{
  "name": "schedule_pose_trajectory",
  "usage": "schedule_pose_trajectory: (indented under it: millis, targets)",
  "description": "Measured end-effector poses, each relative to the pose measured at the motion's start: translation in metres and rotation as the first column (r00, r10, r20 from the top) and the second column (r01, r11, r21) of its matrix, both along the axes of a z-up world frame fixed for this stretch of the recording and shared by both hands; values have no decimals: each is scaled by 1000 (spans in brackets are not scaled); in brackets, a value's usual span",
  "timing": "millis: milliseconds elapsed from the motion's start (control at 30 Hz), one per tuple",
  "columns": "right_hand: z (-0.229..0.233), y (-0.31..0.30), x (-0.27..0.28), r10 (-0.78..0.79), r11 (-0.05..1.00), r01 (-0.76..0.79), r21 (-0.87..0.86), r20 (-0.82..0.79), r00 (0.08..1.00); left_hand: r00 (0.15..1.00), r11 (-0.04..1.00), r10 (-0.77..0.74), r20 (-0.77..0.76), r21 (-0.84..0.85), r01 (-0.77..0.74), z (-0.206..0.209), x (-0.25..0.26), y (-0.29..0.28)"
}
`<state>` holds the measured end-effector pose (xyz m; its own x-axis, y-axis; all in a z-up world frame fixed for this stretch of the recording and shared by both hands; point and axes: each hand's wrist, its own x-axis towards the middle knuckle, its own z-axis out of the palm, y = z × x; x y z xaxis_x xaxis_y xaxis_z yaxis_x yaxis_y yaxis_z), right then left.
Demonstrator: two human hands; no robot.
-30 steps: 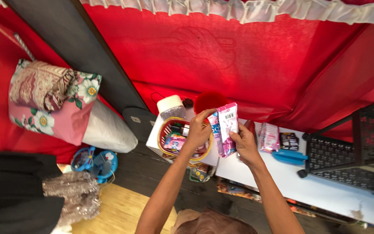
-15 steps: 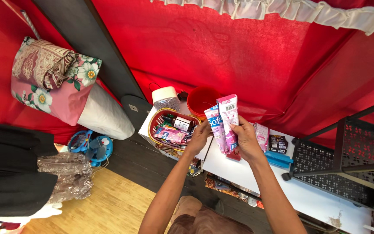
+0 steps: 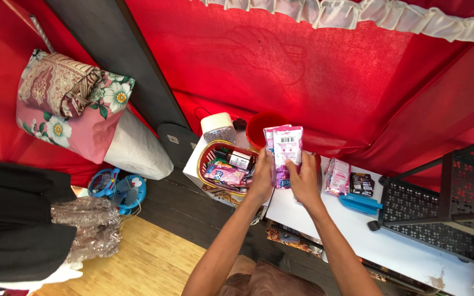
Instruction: The person removes various household items from a yellow basket and places them on a white table. Items handled include a small box, a blue plastic tool, packets of wipes, an iron, and other packaged goods. The person continues to empty the basket and arrange the items on the table.
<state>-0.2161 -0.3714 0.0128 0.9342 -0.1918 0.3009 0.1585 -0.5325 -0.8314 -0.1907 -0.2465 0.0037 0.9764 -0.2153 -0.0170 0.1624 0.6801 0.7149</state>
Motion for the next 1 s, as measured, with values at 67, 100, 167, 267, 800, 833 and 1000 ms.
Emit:
schedule_pose_trajectory:
  millis: [67, 100, 167, 267, 800, 833, 1000]
  targets:
    - [-6, 7, 1, -53, 993, 56, -108, 32, 998, 999, 986, 4, 50, 164, -12, 1, -3, 2]
    - [-8, 10, 2, -62, 994, 63, -88, 4, 998, 997, 969, 1, 76, 245, -19, -1, -3, 4]
    - [-13, 12, 2, -26, 990, 43, 137, -125, 992, 996, 968, -35, 83, 251, 13, -12, 0, 5]
    - [-19, 9, 0, 134, 825, 40, 563, -264, 955, 984, 857, -63, 166, 514, -32, -32, 3, 4]
    - [-65, -69, -81, 115, 866, 257, 430, -670, 734, 868, 782, -434, -242, 376, 496, -113, -20, -42]
    - [-68, -76, -81, 100, 926, 193, 324, -705, 702, 885, 764, -399, -239, 447, 465, -124, -15, -41]
    - [-89, -107, -65, 85, 940, 151, 307, -637, 766, 937, 624, -163, -309, 704, 341, -185, 26, -42]
